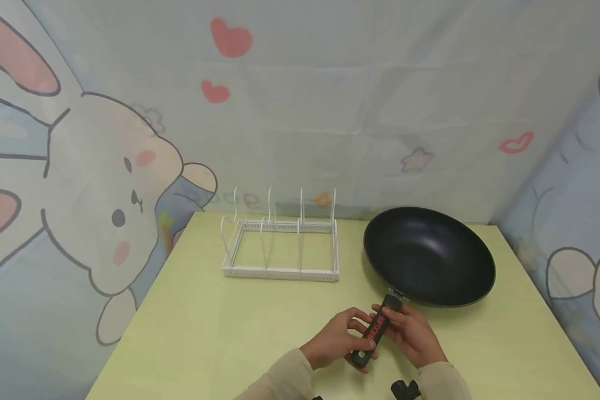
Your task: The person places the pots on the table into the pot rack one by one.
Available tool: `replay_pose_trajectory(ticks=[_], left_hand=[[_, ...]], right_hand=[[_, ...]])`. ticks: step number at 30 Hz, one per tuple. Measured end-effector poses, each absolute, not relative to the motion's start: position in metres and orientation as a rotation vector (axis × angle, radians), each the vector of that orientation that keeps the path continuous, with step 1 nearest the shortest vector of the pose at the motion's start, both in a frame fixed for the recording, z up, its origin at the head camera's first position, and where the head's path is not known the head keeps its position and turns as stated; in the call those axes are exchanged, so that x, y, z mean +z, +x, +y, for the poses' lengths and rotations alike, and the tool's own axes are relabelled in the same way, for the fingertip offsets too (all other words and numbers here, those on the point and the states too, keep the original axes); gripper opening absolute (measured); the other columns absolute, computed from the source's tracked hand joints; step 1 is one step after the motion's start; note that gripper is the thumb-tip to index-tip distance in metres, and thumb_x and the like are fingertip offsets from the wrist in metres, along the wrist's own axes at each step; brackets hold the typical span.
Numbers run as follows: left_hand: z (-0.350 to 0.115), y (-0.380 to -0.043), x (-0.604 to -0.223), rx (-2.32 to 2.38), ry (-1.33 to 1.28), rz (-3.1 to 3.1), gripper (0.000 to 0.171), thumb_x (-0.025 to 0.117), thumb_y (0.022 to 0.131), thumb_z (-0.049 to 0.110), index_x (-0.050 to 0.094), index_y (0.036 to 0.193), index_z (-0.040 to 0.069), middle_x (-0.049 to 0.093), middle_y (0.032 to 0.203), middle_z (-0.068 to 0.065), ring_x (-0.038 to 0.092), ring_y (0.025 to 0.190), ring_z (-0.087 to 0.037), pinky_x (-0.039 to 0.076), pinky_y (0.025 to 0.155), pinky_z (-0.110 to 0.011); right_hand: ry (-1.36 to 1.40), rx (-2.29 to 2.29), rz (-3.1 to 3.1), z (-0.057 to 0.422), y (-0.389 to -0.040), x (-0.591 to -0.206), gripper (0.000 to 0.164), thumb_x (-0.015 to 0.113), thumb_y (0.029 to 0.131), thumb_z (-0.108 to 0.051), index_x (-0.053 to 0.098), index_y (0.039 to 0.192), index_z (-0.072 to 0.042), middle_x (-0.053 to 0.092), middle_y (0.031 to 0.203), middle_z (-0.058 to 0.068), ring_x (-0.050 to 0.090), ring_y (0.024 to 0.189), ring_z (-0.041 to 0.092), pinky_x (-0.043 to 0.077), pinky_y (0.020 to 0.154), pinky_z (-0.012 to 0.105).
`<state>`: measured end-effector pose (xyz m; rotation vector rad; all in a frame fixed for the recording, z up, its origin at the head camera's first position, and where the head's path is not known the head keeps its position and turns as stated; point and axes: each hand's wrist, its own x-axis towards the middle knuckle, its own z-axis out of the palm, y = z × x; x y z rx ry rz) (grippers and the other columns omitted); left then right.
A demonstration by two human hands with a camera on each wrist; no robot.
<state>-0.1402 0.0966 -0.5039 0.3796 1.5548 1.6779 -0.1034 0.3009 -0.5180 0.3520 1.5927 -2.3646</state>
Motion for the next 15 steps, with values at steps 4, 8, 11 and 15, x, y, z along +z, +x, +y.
replay_pose_trajectory(ticks=[4, 8, 11, 15], left_hand=[[0.0957, -0.1380, -0.5035, 1.689, 0.370, 1.542, 0.043, 0.066, 0.087, -0.011, 0.052, 0.122, 0.009, 0.060, 0.106, -0.011, 0.075, 0.083, -0.036, 0.061, 0.058, -0.043], [0.0968, -0.1372, -0.5021, 1.693, 0.380, 1.563, 0.043, 0.066, 0.086, -0.013, 0.051, 0.120, 0.009, 0.059, 0.105, -0.011, 0.075, 0.081, -0.035, 0.061, 0.057, -0.042], [0.0991, -0.1366, -0.5001, 1.678, 0.397, 1.617, 0.046, 0.068, 0.083, -0.015, 0.051, 0.117, 0.010, 0.058, 0.104, -0.009, 0.074, 0.076, -0.028, 0.060, 0.055, -0.039], [0.1020, -0.1331, -0.4962, 1.579, 0.462, 1.814, 0.053, 0.077, 0.076, -0.012, 0.052, 0.114, 0.014, 0.060, 0.101, -0.005, 0.069, 0.066, -0.018, 0.059, 0.053, -0.033]], right_hand=[[0.350, -2.437, 1.453, 0.3011, -0.1032, -0.5199, 0.070, 0.046, 0.107, -0.016, 0.000, 0.157, 0.002, 0.068, 0.115, -0.010, 0.067, 0.110, 0.005, 0.053, 0.099, 0.025], [0.399, -2.468, 1.390, 0.3011, -0.1038, -0.5193, 0.073, 0.047, 0.106, -0.014, -0.002, 0.157, 0.000, 0.069, 0.113, -0.010, 0.067, 0.108, 0.005, 0.053, 0.098, 0.025], [0.443, -2.488, 1.342, 0.3003, -0.1048, -0.5168, 0.075, 0.048, 0.106, -0.013, -0.004, 0.158, -0.001, 0.070, 0.111, -0.009, 0.067, 0.106, 0.005, 0.053, 0.097, 0.024], [0.479, -2.497, 1.315, 0.2986, -0.1049, -0.5147, 0.070, 0.050, 0.105, -0.013, 0.003, 0.156, -0.004, 0.069, 0.111, -0.008, 0.067, 0.106, 0.005, 0.053, 0.097, 0.024]])
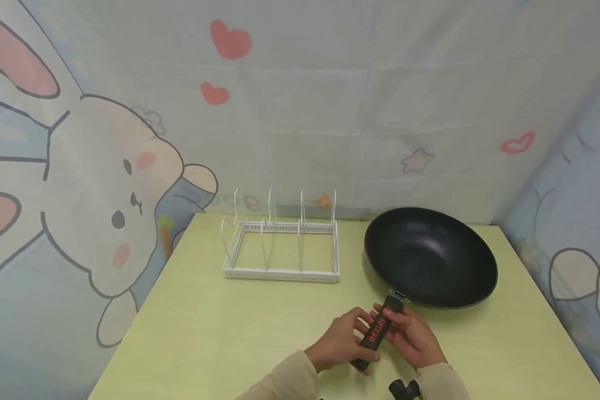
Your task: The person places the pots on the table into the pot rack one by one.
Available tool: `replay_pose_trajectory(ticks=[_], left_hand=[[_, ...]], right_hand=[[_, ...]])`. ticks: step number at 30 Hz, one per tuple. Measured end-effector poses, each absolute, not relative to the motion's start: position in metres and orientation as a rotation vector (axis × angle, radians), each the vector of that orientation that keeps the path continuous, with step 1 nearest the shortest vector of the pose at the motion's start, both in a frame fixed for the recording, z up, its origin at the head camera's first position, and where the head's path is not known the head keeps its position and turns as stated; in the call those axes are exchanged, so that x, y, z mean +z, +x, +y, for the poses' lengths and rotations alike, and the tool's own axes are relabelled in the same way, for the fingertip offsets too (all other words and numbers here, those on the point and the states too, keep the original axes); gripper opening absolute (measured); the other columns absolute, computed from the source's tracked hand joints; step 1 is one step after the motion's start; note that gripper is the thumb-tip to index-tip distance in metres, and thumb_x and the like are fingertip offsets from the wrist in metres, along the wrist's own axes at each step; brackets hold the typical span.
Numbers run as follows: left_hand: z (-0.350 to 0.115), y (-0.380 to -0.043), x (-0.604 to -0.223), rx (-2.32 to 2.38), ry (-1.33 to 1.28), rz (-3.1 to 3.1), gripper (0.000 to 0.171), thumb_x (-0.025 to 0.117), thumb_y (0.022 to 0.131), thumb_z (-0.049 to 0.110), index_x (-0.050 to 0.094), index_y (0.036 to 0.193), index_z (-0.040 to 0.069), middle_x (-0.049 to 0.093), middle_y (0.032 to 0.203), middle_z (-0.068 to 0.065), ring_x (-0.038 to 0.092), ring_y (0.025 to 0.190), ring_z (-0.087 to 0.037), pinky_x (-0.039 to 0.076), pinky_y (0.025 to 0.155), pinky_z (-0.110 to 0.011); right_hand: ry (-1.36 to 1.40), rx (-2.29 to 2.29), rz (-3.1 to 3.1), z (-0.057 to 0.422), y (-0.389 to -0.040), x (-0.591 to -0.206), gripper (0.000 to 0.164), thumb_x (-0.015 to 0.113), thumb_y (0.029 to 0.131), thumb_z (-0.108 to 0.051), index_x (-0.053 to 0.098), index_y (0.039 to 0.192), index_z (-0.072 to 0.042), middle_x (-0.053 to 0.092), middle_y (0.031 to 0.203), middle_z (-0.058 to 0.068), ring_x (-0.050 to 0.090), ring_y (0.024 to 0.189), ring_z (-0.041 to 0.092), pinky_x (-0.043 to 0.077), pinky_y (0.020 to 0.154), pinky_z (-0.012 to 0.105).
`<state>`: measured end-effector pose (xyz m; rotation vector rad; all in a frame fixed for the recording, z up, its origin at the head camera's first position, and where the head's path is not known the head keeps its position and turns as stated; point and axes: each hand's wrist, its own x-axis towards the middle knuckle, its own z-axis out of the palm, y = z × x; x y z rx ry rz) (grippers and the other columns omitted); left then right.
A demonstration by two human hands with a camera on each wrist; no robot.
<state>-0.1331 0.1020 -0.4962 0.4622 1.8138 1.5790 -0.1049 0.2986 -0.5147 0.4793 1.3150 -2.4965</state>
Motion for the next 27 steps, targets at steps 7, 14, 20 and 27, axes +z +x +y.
replay_pose_trajectory(ticks=[7, 14, 20, 27], left_hand=[[0.112, -0.127, -0.476, 0.945, 0.755, 2.462, 0.060, 0.090, 0.071, 0.019, 0.056, 0.121, 0.016, 0.067, 0.087, 0.004, 0.053, 0.068, -0.003, 0.044, 0.061, -0.018], [0.126, -0.120, -0.459, 0.360, 0.943, 2.718, 0.062, 0.089, 0.070, 0.032, 0.058, 0.121, 0.014, 0.060, 0.072, 0.008, 0.056, 0.062, -0.006, 0.043, 0.053, -0.022], [0.131, -0.118, -0.453, 0.170, 0.976, 2.757, 0.058, 0.088, 0.070, 0.031, 0.059, 0.117, 0.016, 0.064, 0.072, 0.006, 0.060, 0.061, -0.008, 0.045, 0.050, -0.023], [0.139, -0.115, -0.449, 0.114, 0.925, 2.712, 0.071, 0.085, 0.074, 0.026, 0.053, 0.135, 0.014, 0.068, 0.081, 0.006, 0.063, 0.068, -0.007, 0.048, 0.056, -0.021]], right_hand=[[0.465, -2.519, 1.258, 0.299, -0.104, -0.514, 0.048, 0.049, 0.104, -0.009, 0.023, 0.144, -0.012, 0.066, 0.112, -0.005, 0.069, 0.104, 0.007, 0.054, 0.098, 0.025], [0.420, -2.537, 1.234, 0.301, -0.102, -0.515, 0.021, 0.050, 0.104, -0.007, 0.050, 0.119, -0.021, 0.066, 0.111, -0.005, 0.065, 0.103, 0.005, 0.054, 0.090, 0.022], [0.414, -2.521, 1.289, 0.299, -0.102, -0.512, 0.023, 0.049, 0.104, -0.006, 0.049, 0.123, -0.020, 0.065, 0.111, -0.006, 0.064, 0.102, 0.003, 0.053, 0.091, 0.022], [0.456, -2.506, 1.349, 0.300, -0.102, -0.511, 0.029, 0.050, 0.104, -0.007, 0.042, 0.129, -0.020, 0.063, 0.111, -0.005, 0.064, 0.102, 0.004, 0.054, 0.091, 0.022]])
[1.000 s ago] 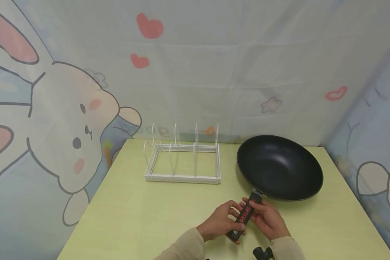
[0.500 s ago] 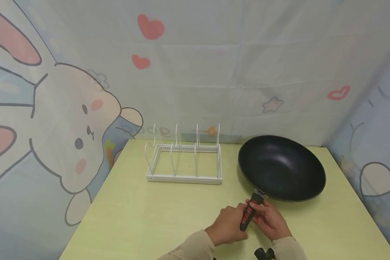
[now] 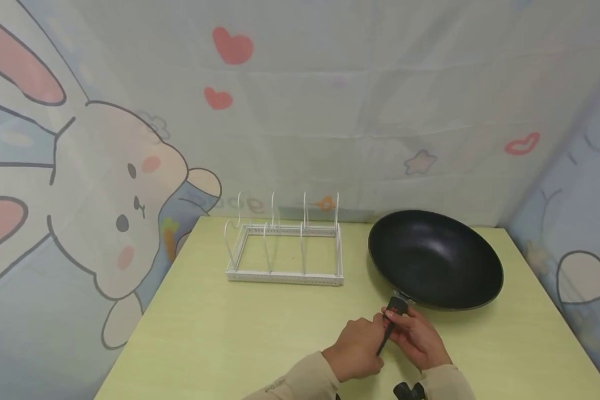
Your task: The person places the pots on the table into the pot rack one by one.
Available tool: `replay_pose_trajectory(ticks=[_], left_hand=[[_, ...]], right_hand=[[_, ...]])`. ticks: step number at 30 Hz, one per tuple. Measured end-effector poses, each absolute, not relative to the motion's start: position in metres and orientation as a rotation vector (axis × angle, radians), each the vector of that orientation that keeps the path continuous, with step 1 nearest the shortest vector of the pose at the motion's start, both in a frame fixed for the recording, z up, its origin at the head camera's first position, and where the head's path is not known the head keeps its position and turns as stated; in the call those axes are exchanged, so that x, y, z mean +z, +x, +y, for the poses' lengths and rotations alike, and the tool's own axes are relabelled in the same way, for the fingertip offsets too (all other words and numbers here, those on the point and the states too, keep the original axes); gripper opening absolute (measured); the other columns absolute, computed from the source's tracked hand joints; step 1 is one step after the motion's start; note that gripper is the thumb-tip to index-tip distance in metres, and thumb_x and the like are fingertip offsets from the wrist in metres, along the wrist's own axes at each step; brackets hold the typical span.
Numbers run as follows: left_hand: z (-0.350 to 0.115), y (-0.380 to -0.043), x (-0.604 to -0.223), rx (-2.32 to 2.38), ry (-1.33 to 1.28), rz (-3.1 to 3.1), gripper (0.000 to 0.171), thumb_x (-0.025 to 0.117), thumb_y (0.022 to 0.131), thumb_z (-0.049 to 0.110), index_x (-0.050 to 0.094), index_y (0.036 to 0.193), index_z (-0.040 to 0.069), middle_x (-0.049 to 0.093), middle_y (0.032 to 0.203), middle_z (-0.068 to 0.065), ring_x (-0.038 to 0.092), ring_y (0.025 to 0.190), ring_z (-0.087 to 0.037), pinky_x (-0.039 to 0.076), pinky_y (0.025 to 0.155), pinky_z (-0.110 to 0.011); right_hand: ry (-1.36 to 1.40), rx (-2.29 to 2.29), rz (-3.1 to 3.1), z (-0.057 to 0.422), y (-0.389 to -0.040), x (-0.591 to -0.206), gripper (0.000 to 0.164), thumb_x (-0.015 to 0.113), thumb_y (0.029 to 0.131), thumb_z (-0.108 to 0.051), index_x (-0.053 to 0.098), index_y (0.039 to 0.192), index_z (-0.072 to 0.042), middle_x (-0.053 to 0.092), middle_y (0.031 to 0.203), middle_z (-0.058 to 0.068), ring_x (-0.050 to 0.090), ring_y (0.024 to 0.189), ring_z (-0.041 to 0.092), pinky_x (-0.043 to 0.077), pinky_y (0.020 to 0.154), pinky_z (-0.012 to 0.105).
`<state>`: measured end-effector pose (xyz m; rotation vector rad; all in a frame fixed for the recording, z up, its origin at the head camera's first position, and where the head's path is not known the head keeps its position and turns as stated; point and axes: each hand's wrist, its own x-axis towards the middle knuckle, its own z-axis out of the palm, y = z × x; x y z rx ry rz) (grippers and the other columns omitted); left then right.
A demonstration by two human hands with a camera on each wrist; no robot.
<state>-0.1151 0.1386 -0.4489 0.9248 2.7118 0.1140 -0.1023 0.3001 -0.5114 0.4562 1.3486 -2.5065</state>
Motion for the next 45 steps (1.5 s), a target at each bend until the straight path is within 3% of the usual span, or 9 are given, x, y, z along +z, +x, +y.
replay_pose_trajectory(ticks=[4, 9, 14, 24, 29, 33, 45], left_hand=[[0.140, -0.113, -0.448, 0.026, 0.911, 2.693, 0.082, 0.084, 0.076, 0.032, 0.046, 0.146, 0.014, 0.073, 0.103, 0.007, 0.068, 0.085, -0.005, 0.054, 0.069, -0.019], [0.138, -0.111, -0.449, -0.029, 0.942, 2.715, 0.084, 0.083, 0.078, 0.039, 0.045, 0.149, 0.014, 0.072, 0.115, 0.009, 0.068, 0.093, -0.002, 0.054, 0.077, -0.018], [0.137, -0.109, -0.449, -0.030, 0.945, 2.733, 0.083, 0.084, 0.077, 0.039, 0.047, 0.147, 0.013, 0.073, 0.112, 0.009, 0.068, 0.090, -0.002, 0.053, 0.076, -0.017], [0.133, -0.106, -0.449, -0.039, 0.977, 2.800, 0.069, 0.087, 0.071, 0.041, 0.057, 0.127, 0.012, 0.068, 0.091, 0.010, 0.064, 0.073, -0.003, 0.051, 0.065, -0.019], [0.128, -0.105, -0.451, 0.034, 0.960, 2.792, 0.067, 0.085, 0.074, 0.037, 0.055, 0.128, 0.011, 0.065, 0.084, 0.009, 0.062, 0.068, -0.005, 0.050, 0.061, -0.020], [0.128, -0.105, -0.453, 0.088, 0.939, 2.785, 0.062, 0.085, 0.074, 0.035, 0.055, 0.123, 0.011, 0.065, 0.079, 0.006, 0.063, 0.068, -0.007, 0.050, 0.061, -0.021], [0.126, -0.103, -0.463, 0.221, 0.960, 2.815, 0.062, 0.084, 0.075, 0.028, 0.052, 0.124, 0.009, 0.065, 0.077, 0.006, 0.059, 0.061, -0.005, 0.046, 0.056, -0.020]], right_hand=[[0.434, -2.499, 1.368, 0.300, -0.102, -0.511, 0.023, 0.052, 0.103, -0.008, 0.055, 0.115, -0.027, 0.063, 0.111, -0.004, 0.065, 0.102, 0.005, 0.054, 0.090, 0.022], [0.449, -2.497, 1.376, 0.297, -0.103, -0.510, 0.024, 0.054, 0.103, -0.010, 0.050, 0.120, -0.025, 0.062, 0.112, -0.003, 0.065, 0.102, 0.005, 0.054, 0.092, 0.022], [0.449, -2.493, 1.376, 0.296, -0.103, -0.508, 0.037, 0.054, 0.103, -0.010, 0.037, 0.134, -0.021, 0.062, 0.114, -0.003, 0.067, 0.103, 0.005, 0.053, 0.095, 0.021], [0.423, -2.484, 1.447, 0.293, -0.101, -0.504, 0.031, 0.053, 0.103, -0.010, 0.043, 0.128, -0.025, 0.064, 0.111, -0.004, 0.068, 0.103, 0.006, 0.054, 0.093, 0.022], [0.428, -2.455, 1.496, 0.290, -0.102, -0.501, 0.060, 0.054, 0.103, -0.009, 0.021, 0.153, -0.016, 0.064, 0.113, -0.006, 0.069, 0.104, 0.006, 0.054, 0.095, 0.023], [0.444, -2.417, 1.564, 0.289, -0.103, -0.500, 0.078, 0.053, 0.103, -0.010, 0.000, 0.160, -0.008, 0.063, 0.112, -0.006, 0.069, 0.103, 0.005, 0.055, 0.094, 0.023], [0.405, -2.348, 1.853, 0.287, -0.106, -0.495, 0.078, 0.054, 0.101, -0.007, 0.002, 0.159, 0.000, 0.062, 0.107, -0.003, 0.072, 0.097, 0.006, 0.057, 0.091, 0.026]])
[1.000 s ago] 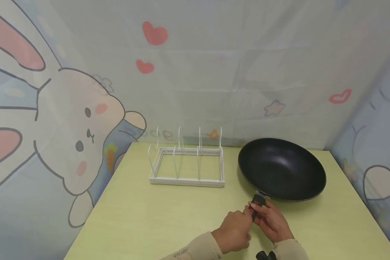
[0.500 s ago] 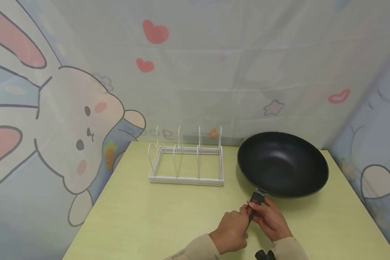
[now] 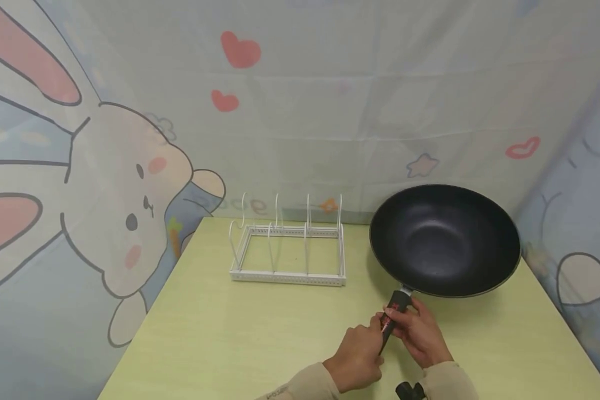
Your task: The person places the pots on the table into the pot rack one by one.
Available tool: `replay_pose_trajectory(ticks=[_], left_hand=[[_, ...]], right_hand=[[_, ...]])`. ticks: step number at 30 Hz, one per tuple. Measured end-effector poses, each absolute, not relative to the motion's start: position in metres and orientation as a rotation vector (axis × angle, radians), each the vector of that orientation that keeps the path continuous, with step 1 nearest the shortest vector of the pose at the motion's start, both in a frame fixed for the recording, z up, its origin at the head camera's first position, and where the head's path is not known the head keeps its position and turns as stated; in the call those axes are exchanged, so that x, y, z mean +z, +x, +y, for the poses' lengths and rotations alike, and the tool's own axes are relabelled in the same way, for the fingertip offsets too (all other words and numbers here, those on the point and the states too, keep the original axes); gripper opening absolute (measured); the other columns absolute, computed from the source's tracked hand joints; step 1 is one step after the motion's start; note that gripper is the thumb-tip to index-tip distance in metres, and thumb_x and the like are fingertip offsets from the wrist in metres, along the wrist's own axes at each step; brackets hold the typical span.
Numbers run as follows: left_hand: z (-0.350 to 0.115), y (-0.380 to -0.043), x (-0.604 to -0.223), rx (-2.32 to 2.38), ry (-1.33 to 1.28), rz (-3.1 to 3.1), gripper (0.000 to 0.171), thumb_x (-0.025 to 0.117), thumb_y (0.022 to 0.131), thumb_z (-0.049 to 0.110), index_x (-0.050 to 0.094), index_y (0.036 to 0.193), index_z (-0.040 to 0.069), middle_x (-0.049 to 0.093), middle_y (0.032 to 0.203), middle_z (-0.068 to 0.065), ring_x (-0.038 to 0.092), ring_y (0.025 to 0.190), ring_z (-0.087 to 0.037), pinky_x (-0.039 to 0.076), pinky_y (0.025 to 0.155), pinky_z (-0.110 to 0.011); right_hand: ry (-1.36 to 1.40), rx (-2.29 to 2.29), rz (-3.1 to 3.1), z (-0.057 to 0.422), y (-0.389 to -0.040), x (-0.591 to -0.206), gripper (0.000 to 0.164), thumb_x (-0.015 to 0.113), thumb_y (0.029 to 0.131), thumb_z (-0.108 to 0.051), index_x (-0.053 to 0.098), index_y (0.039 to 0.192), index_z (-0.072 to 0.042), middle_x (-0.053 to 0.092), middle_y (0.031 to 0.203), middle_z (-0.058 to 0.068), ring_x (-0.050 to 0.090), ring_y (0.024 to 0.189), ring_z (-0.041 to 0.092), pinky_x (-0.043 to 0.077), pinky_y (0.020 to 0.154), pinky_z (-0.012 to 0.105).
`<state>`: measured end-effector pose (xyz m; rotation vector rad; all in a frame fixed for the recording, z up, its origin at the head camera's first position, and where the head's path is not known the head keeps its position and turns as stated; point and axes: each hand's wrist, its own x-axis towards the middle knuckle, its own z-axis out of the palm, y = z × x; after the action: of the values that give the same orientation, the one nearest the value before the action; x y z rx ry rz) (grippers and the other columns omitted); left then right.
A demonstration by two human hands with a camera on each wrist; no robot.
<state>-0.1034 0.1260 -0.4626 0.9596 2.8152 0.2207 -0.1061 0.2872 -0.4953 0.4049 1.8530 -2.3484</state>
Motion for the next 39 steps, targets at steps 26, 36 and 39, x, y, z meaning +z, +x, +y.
replay_pose_trajectory(ticks=[26, 36, 39], left_hand=[[0.113, -0.109, -0.454, 0.645, 1.050, 2.928, 0.087, 0.084, 0.071, 0.009, 0.036, 0.143, 0.000, 0.068, 0.096, 0.005, 0.057, 0.062, -0.001, 0.041, 0.051, -0.016], [0.108, -0.104, -0.454, 0.799, 0.996, 2.883, 0.078, 0.084, 0.077, 0.010, 0.037, 0.140, 0.006, 0.068, 0.095, 0.006, 0.059, 0.065, -0.002, 0.043, 0.054, -0.014], [0.104, -0.104, -0.455, 0.884, 1.004, 2.871, 0.074, 0.083, 0.078, 0.010, 0.036, 0.136, 0.009, 0.069, 0.094, 0.004, 0.060, 0.066, -0.003, 0.043, 0.055, -0.013]], right_hand=[[0.277, -2.358, 2.249, 0.266, -0.112, -0.435, 0.052, 0.071, 0.092, -0.006, 0.042, 0.135, -0.009, 0.073, 0.093, -0.010, 0.077, 0.084, 0.010, 0.061, 0.077, 0.029], [0.270, -2.351, 2.319, 0.258, -0.108, -0.428, 0.048, 0.073, 0.090, -0.004, 0.048, 0.131, -0.010, 0.073, 0.091, -0.011, 0.077, 0.081, 0.010, 0.062, 0.073, 0.029], [0.222, -2.318, 2.369, 0.254, -0.108, -0.423, 0.046, 0.070, 0.093, -0.008, 0.048, 0.133, -0.007, 0.073, 0.093, -0.011, 0.077, 0.082, 0.010, 0.062, 0.072, 0.029]])
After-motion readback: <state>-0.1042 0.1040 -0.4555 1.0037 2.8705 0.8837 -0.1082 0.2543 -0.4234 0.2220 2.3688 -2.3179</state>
